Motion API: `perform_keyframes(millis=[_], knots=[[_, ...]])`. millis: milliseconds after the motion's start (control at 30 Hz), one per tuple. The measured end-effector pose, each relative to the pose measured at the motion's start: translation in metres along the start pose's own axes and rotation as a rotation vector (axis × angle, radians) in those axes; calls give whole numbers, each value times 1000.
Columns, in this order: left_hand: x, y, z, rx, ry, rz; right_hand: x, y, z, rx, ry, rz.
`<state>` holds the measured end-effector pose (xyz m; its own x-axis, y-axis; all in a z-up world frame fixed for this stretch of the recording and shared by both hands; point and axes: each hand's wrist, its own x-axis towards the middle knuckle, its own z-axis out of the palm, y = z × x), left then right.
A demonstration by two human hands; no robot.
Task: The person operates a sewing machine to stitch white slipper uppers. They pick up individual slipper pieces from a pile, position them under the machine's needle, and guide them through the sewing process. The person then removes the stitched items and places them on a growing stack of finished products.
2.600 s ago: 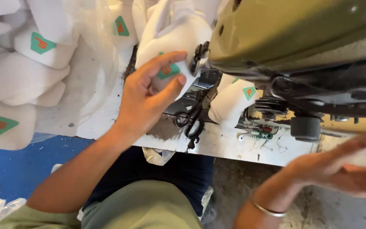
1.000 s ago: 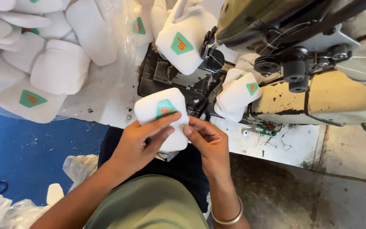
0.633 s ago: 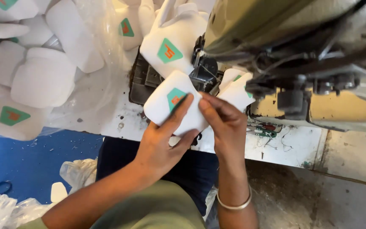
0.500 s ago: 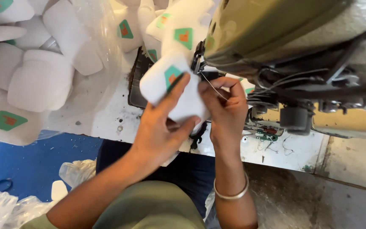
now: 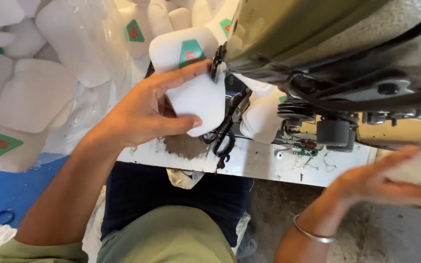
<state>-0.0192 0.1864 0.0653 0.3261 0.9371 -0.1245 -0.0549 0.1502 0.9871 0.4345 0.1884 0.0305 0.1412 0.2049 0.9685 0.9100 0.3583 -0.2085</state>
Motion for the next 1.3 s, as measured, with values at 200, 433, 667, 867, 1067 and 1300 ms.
perform_keyframes(millis=[200,433,667,867,1067,1300], knots=[[-7,-8,2,-118,-35,74,-8,-30,3,-408,-243,-110],[16,9,-26,-65,-140,25,-34,-145,60,622,-543,707],[52,25,-51,27,-276,-81,-37,-244,102,1069,-665,1495],[61,23,-55,39,-257,4,-30,-251,107,981,-621,1470],[12,4,1,86,229,124,-19,-246,100,1039,-679,1476],[-10,-29,41,-383,670,213,-26,-245,103,1084,-690,1476]])
